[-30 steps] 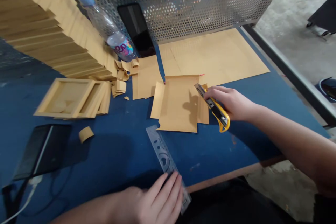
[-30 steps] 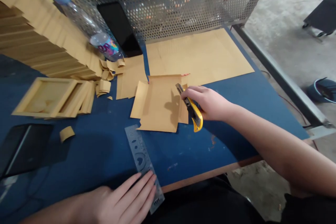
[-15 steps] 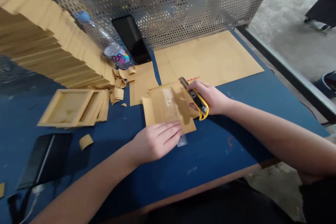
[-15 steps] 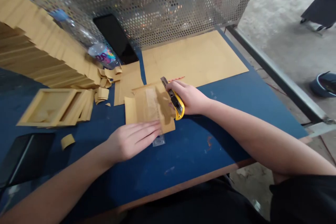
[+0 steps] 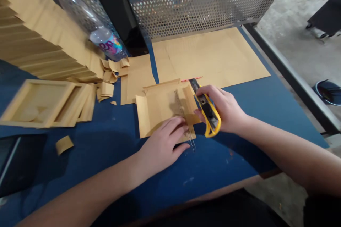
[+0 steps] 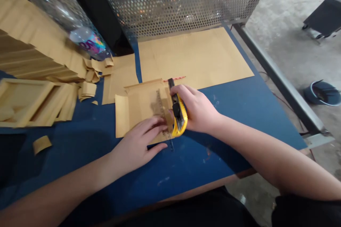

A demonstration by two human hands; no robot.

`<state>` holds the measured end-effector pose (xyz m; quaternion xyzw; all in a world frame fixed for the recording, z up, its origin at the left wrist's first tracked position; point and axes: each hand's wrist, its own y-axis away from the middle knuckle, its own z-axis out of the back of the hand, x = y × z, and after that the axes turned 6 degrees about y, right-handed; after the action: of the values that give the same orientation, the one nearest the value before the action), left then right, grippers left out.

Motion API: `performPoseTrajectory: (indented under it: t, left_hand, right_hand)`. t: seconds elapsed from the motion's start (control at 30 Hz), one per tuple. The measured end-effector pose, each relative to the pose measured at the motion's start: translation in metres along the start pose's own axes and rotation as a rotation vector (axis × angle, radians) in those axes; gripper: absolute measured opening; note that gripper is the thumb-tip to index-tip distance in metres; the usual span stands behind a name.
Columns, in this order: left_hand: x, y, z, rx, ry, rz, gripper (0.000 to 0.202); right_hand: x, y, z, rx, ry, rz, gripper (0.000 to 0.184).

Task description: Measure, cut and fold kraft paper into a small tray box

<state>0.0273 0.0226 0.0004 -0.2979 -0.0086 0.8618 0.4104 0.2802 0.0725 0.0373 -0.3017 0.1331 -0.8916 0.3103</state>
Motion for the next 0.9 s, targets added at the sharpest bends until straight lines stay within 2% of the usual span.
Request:
performPoseTrajectory:
  t: [0.07,0.1,0.17,0.2,0.27,0.33,0.57,0.63,0.7,0.8,0.9]
  left_hand:
    - [0.0,0.003,-0.004,0.0,-0.03,0.026,0.044]
    - [0.0,0.003,-0.005,0.002,-0.044,0.03,0.047]
    - [-0.001,0.004,-0.005,0.02,-0.085,0.025,0.053]
    - [-0.001,0.004,-0.005,0.032,-0.111,0.019,0.055]
    - [-0.001,0.004,-0.004,0.056,-0.158,0.01,0.056]
    - [-0.002,0.004,-0.003,0.065,-0.181,0.011,0.054]
    - [-0.002,0.009,-0.005,0.083,-0.182,0.008,0.056]
    - [-0.001,0.011,-0.006,0.087,-0.169,0.005,0.063]
    - [-0.001,0.012,-0.008,0.08,-0.155,0.005,0.07]
    - [0.0,0.013,-0.011,0.062,-0.127,0.02,0.07]
    - [0.0,0.014,-0.012,0.059,-0.086,0.043,0.068]
  right_hand:
    - [0.019,0.008,0.015,0.012,0.102,0.049,0.011]
    - [0.031,0.014,0.023,0.033,0.181,0.146,0.005]
    - [0.054,0.025,0.035,0.088,0.354,0.232,0.008]
    - [0.065,0.031,0.038,0.112,0.371,0.248,0.008]
    - [0.083,0.043,0.039,0.104,0.337,0.246,0.005]
    - [0.093,0.053,0.033,0.079,0.288,0.196,0.01]
    - [0.079,0.073,0.0,-0.042,0.236,0.159,0.007]
    - [0.077,0.078,-0.003,-0.055,0.241,0.143,0.004]
    - [0.078,0.083,-0.005,-0.061,0.257,0.118,0.009]
    - [0.079,0.088,-0.005,-0.062,0.295,0.083,0.018]
    - [0.076,0.087,-0.005,-0.048,0.285,0.126,0.026]
